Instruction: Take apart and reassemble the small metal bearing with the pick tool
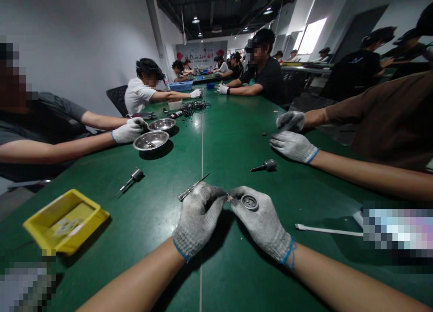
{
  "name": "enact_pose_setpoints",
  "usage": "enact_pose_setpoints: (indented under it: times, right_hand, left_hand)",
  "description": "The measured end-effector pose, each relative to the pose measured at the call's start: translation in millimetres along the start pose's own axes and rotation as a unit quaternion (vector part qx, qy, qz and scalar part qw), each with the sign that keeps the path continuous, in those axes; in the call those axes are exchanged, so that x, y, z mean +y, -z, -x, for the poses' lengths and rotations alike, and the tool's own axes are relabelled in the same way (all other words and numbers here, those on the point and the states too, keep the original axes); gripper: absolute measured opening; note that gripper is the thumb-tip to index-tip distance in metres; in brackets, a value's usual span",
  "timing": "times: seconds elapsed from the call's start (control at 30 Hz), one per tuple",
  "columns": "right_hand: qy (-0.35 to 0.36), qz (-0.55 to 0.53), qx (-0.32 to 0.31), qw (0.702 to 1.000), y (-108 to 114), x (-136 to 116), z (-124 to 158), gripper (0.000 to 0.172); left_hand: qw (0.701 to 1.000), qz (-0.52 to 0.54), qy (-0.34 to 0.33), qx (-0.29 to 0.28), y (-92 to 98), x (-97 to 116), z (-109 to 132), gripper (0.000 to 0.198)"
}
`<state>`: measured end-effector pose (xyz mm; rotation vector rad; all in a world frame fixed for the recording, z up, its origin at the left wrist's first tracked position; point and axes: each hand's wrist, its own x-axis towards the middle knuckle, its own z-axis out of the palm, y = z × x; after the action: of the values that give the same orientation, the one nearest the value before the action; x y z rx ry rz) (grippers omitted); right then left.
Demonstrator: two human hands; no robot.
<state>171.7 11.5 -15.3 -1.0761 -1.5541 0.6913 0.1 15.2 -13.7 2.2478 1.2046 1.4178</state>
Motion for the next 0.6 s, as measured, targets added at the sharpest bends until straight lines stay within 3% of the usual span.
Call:
enact_pose_setpoints:
  times: [0.23, 0.47, 0.6]
  right_hand:
    - [-0.001, 0.008, 0.0, 1.0, -0.8, 1.4, 0.9, 0.014]
    - [0.022, 0.012, -0.02, 0.999, -1.4, -4.7, 4.5, 0.006]
    - [0.058, 0.042, -0.013, 0.997, -1.0, -7.8, 8.4, 0.008]
  left_hand:
    - [1.0, 0.004, -0.014, -0.003, 0.4, -1.9, 1.2, 0.013]
    - [0.997, 0.035, 0.06, 0.022, 8.9, 3.7, -8.7, 0.014]
    - [0.998, 0.048, 0.033, 0.003, 17.8, 12.7, -16.0, 0.013]
